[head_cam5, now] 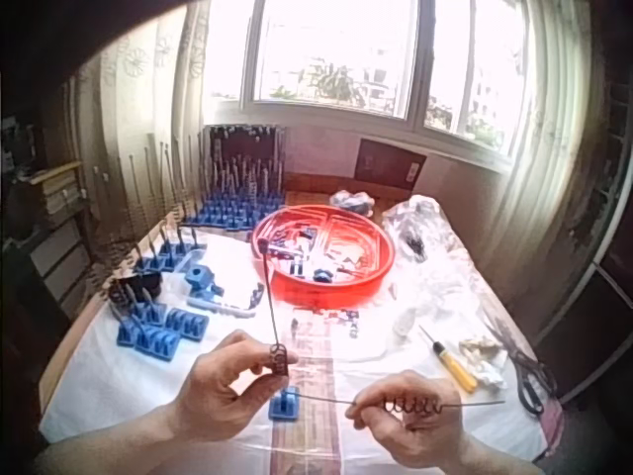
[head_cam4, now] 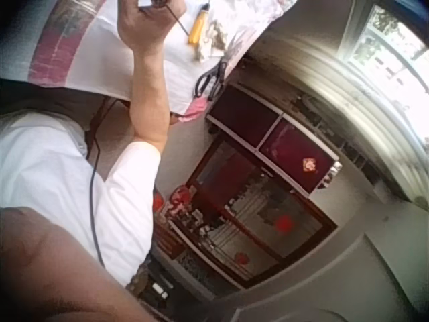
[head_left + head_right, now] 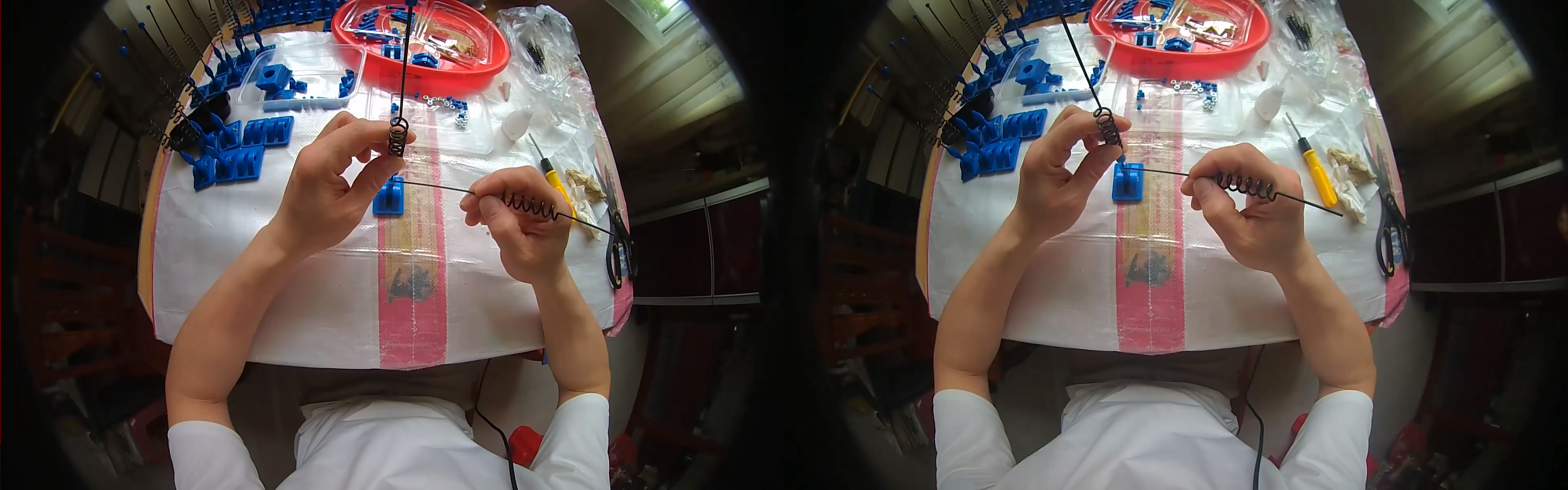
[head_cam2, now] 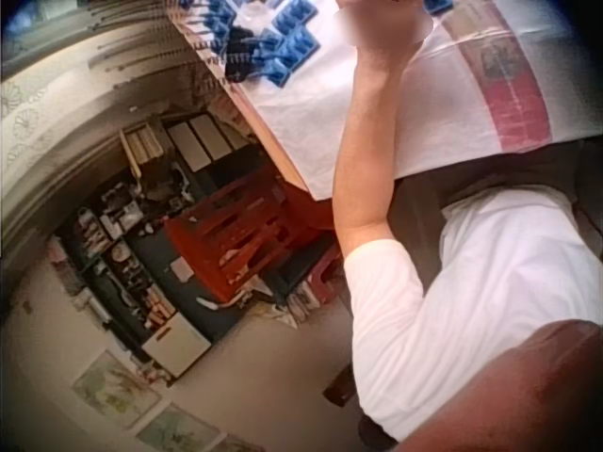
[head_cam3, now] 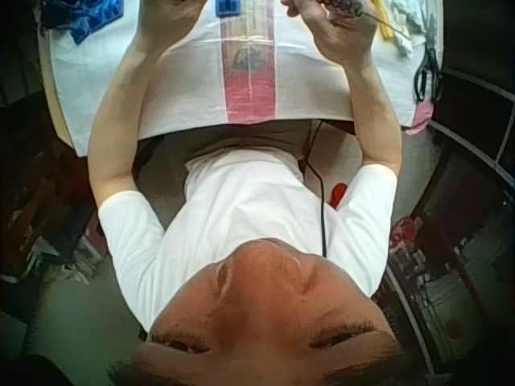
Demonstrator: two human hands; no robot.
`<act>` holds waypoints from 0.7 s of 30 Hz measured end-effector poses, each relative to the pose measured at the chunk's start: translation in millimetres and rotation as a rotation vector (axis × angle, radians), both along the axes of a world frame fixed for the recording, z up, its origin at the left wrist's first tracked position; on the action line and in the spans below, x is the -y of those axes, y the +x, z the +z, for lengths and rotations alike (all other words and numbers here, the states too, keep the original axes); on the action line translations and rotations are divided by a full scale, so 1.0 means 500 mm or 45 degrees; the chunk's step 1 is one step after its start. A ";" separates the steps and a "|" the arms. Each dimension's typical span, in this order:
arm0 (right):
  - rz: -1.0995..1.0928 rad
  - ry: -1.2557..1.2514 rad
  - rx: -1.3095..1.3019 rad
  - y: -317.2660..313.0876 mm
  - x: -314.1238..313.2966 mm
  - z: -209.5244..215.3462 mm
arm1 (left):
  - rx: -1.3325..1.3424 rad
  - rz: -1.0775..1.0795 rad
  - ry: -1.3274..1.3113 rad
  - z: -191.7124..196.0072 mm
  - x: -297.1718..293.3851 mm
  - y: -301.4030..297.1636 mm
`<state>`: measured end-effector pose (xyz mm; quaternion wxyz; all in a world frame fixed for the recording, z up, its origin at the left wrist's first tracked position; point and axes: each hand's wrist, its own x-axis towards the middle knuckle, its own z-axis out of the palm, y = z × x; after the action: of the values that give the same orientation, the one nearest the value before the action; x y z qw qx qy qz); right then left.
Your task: Assembling small blue plastic components with springs and metal rods at a workstation.
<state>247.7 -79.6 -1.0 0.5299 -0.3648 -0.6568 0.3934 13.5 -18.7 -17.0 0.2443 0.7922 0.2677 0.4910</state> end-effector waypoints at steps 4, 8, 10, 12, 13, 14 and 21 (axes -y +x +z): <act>-0.014 0.030 0.022 -0.002 0.001 0.000 | -0.006 0.001 0.009 0.003 0.000 0.001; -0.018 0.059 0.061 -0.006 0.001 0.000 | -0.008 0.005 0.008 0.003 0.000 -0.001; -0.014 0.056 0.073 -0.006 0.001 0.000 | -0.003 0.001 0.010 0.002 -0.001 0.000; -0.015 0.056 0.078 -0.007 0.001 0.002 | 0.005 -0.005 0.010 0.003 -0.001 0.001; -0.013 0.057 0.074 -0.008 0.001 0.001 | 0.008 -0.003 0.007 0.003 0.000 0.001; -0.012 0.058 0.070 -0.009 0.000 0.001 | 0.012 -0.003 0.005 0.003 0.000 0.001; 0.043 0.088 0.168 0.000 -0.004 -0.003 | 0.006 -0.005 0.009 0.004 0.000 0.001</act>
<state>247.8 -77.7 -2.4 0.4909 -0.3603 -0.7097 0.3544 13.9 -18.9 -15.1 0.2430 0.7923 0.2638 0.4935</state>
